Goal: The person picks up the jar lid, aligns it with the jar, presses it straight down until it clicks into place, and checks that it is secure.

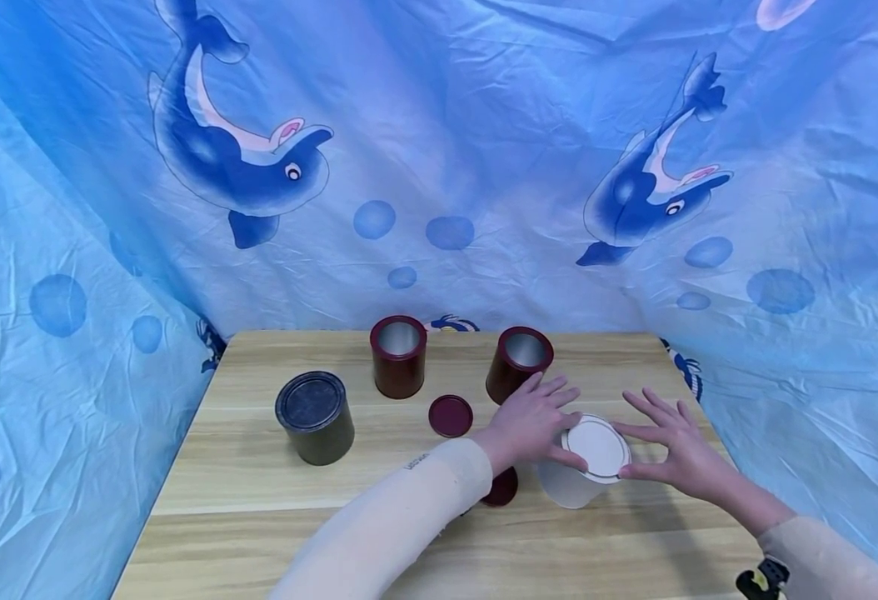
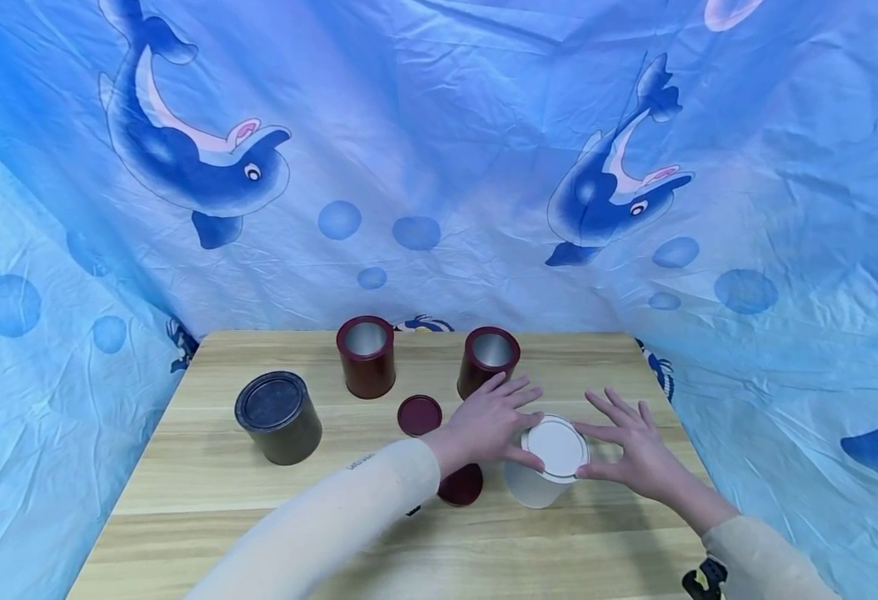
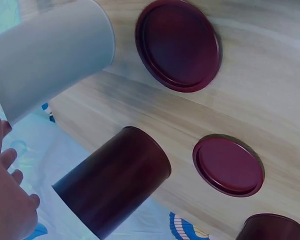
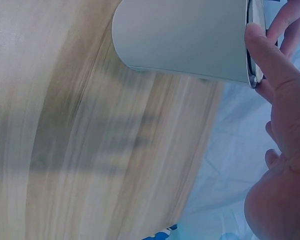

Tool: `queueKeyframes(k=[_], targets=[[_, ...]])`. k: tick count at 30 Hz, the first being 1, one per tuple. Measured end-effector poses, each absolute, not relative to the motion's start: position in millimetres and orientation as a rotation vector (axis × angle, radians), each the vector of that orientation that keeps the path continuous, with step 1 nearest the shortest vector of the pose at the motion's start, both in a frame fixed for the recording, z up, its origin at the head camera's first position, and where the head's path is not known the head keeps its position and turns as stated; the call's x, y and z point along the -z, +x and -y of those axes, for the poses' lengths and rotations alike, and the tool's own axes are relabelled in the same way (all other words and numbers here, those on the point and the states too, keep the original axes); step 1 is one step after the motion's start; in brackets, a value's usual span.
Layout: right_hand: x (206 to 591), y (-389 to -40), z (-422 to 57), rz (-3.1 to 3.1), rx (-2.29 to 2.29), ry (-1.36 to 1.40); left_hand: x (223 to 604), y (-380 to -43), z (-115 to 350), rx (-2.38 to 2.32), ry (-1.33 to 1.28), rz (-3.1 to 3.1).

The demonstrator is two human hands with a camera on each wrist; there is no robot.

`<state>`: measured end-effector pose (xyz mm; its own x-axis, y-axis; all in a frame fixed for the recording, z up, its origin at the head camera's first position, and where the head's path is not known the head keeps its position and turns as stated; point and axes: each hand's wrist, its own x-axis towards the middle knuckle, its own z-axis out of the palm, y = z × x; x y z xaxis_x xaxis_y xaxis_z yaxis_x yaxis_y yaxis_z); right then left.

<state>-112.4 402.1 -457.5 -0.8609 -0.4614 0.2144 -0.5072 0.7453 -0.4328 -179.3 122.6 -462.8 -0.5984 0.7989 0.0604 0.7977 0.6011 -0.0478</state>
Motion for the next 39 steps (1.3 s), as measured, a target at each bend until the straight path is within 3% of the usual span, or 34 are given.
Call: queueKeyframes(k=[39], targets=[[463,-114,-392,2.804,-0.639,0.871,468,-172,-120,0.049,-1.343,2.775]])
